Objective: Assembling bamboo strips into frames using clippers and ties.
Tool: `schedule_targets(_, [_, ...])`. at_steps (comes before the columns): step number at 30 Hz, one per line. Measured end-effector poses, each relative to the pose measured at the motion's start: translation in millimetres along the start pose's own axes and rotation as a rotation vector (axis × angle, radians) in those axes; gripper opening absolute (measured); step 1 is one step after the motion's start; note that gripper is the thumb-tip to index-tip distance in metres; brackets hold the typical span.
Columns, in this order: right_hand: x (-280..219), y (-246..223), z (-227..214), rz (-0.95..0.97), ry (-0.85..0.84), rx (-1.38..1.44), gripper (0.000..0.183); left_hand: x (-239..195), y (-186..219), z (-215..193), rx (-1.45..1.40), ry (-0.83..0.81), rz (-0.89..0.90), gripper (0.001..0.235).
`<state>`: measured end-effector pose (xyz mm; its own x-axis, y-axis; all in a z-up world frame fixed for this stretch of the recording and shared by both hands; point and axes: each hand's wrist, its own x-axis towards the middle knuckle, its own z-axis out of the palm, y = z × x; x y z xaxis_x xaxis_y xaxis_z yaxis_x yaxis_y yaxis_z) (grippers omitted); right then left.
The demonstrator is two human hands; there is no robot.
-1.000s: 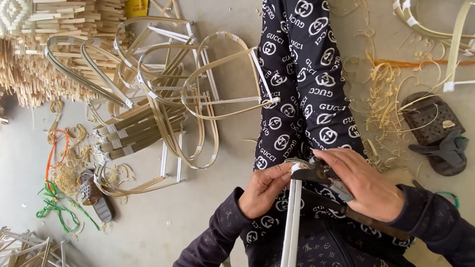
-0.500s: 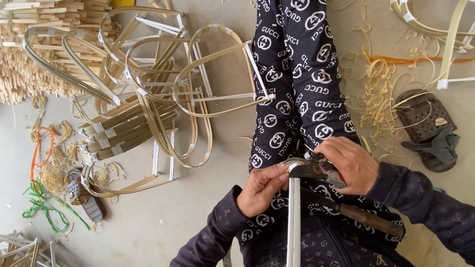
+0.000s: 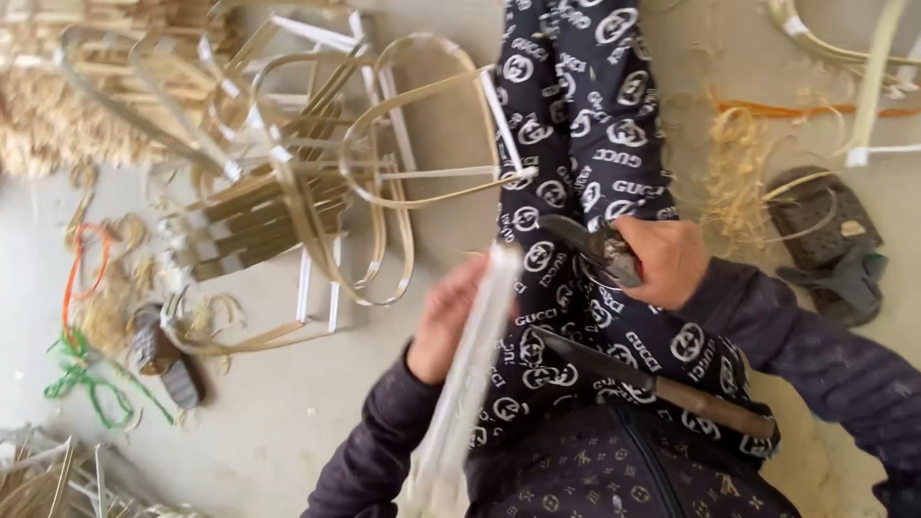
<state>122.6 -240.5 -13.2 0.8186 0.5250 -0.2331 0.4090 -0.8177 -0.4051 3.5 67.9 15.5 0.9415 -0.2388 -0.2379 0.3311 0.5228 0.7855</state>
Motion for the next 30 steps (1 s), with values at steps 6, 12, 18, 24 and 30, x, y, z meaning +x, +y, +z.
schedule_targets(6, [-4.2,-82.5,-63.0,-0.552,0.323,0.173,0.095,30.6,61.5,-4.2,-0.364,0.300,0.127,0.051])
schedule_targets(12, [-35.5,-52.8,-85.6,-0.061,0.058,1.225,0.046,33.6,69.0,10.2,-0.240,0.257,0.324,0.052])
schedule_targets(18, [-23.8,-38.6,-70.9,0.123,0.077,1.029,0.040,8.9,96.1,75.9,-0.026,0.004,0.186,0.053])
schedule_targets(24, [-21.2,-39.2,-65.7,0.087,0.051,1.135,0.043,3.8,107.4,109.1,-0.101,-0.238,-0.014,0.050])
schedule_targets(30, [-30.2,-7.1,-37.7,0.062,0.113,0.966,0.030,8.6,106.0,107.1,-0.051,-0.236,0.024,0.045])
